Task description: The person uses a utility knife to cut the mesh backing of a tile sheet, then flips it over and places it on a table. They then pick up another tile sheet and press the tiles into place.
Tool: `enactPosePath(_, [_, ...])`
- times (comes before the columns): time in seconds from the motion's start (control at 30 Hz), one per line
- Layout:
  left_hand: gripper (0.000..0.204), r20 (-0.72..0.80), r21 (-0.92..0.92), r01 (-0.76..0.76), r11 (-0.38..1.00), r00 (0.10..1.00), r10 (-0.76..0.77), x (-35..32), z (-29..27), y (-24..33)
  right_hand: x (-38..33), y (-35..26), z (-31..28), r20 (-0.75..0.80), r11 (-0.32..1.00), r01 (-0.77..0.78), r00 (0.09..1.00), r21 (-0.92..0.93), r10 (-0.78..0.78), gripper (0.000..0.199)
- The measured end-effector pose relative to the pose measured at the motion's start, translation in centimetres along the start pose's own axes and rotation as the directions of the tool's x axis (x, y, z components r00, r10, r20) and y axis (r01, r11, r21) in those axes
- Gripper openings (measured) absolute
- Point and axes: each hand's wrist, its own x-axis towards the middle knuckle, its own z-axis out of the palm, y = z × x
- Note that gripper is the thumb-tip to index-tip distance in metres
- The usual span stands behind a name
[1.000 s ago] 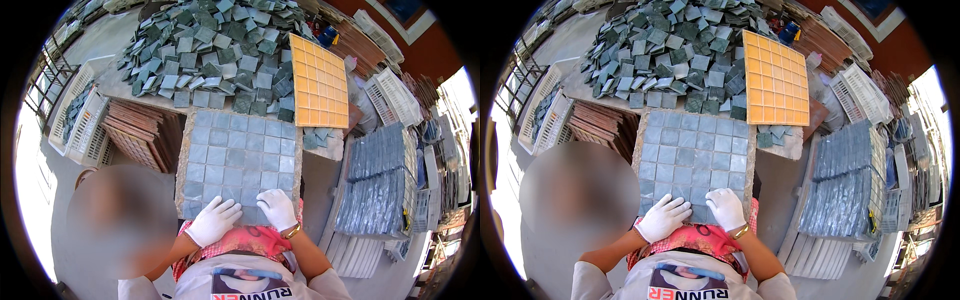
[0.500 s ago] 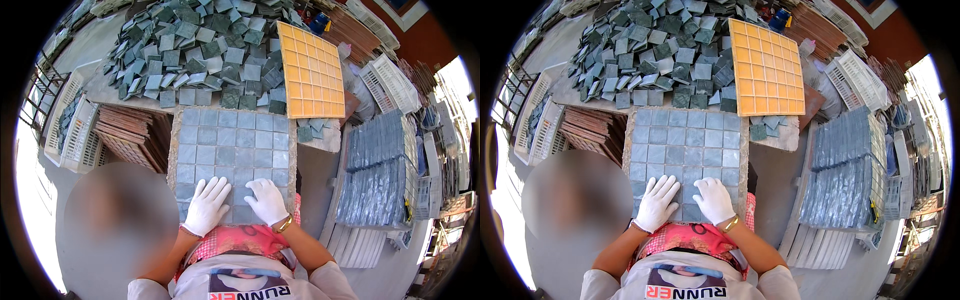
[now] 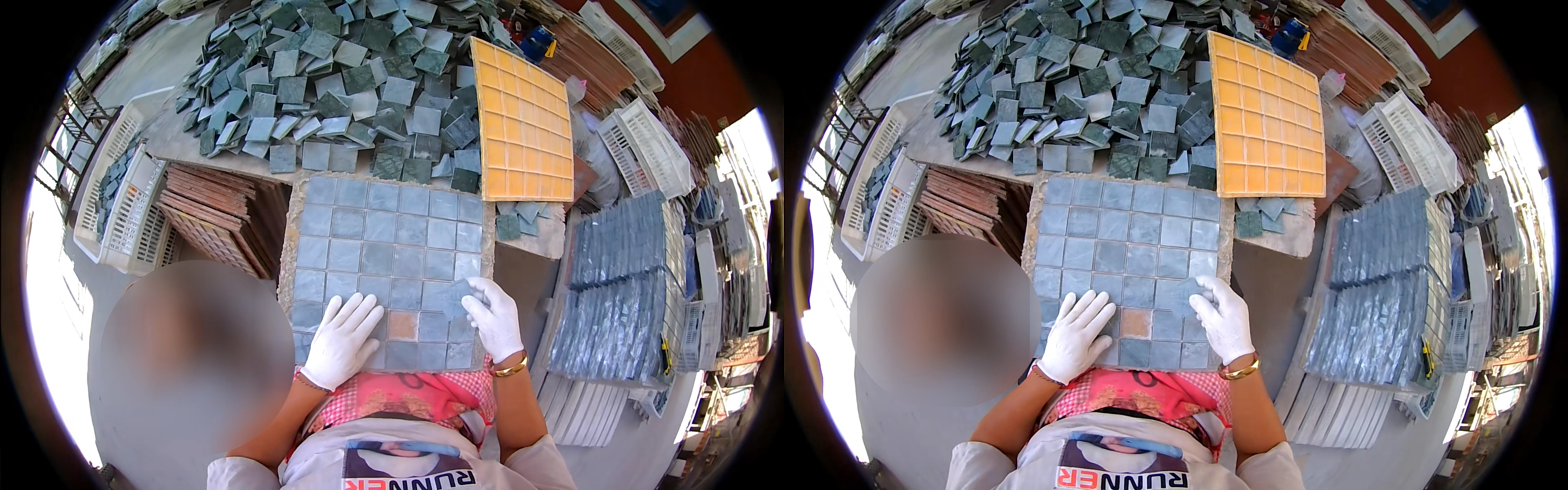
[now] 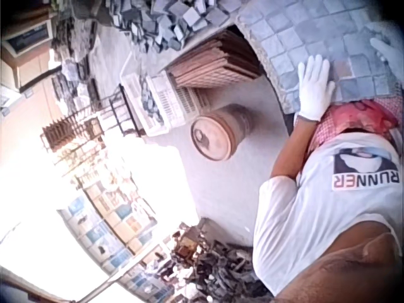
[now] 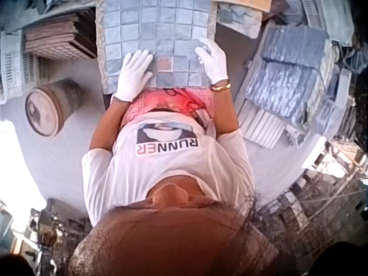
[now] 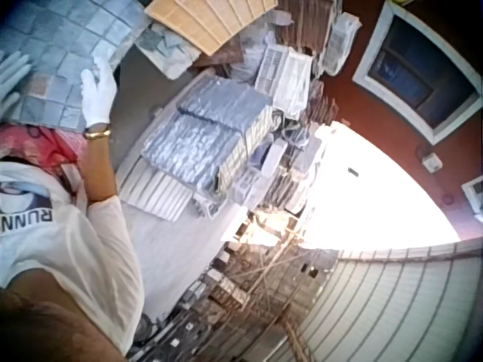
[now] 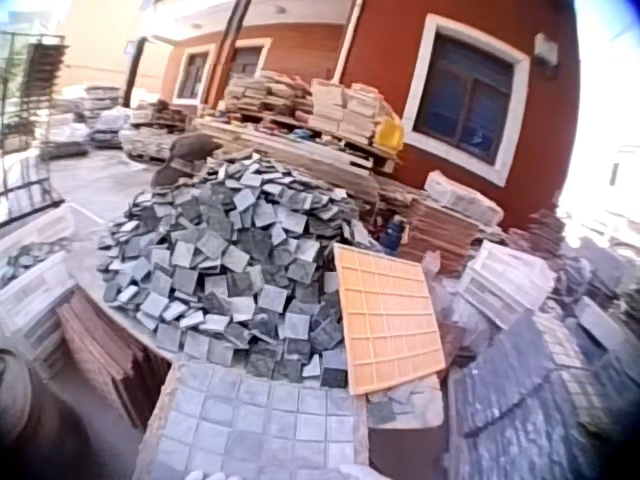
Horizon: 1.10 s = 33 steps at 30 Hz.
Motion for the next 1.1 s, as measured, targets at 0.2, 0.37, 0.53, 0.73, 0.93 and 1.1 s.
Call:
enactPosePath(0.2, [0.056,-0.146,-0.117,0.037,0.992,0.988,-0.054,0.0,-0.5,0.0,-0.8,0.8,0.3,0.056,0.990,0.127,0.991,-0.062,-0.124,0.032])
enactPosePath(0.37, [0.045,0.239,-0.676,0.424,0.602,0.900,-0.365,-0.5,-1.7,3.4,-3.6,-1.3,3.3,0.476,0.955,0.283,0.854,-0.087,-0.210,0.028])
enactPosePath(0.53, [0.029,0.311,-0.659,0.567,0.494,0.804,-0.507,-1.7,-1.5,2.9,-1.5,2.0,4.2,0.263,0.667,0.555,0.829,-0.498,-0.494,0.023])
enactPosePath(0.73, [0.028,0.293,-0.736,0.612,0.290,0.674,-0.678,-2.0,-1.3,1.6,1.0,2.6,7.1,0.340,0.403,0.687,0.680,-0.605,-0.649,0.016])
enactPosePath(0.93, [0.031,0.319,-0.761,0.602,0.241,0.671,-0.670,-2.4,-0.8,1.1,1.9,2.6,7.8,0.402,0.342,0.691,0.676,-0.637,-0.617,0.013])
enactPosePath(1.1, [0.034,0.317,-0.747,0.605,0.275,0.687,-0.654,-2.0,-1.3,1.6,1.2,1.6,8.0,0.412,0.215,0.592,0.735,-0.776,-0.538,0.016])
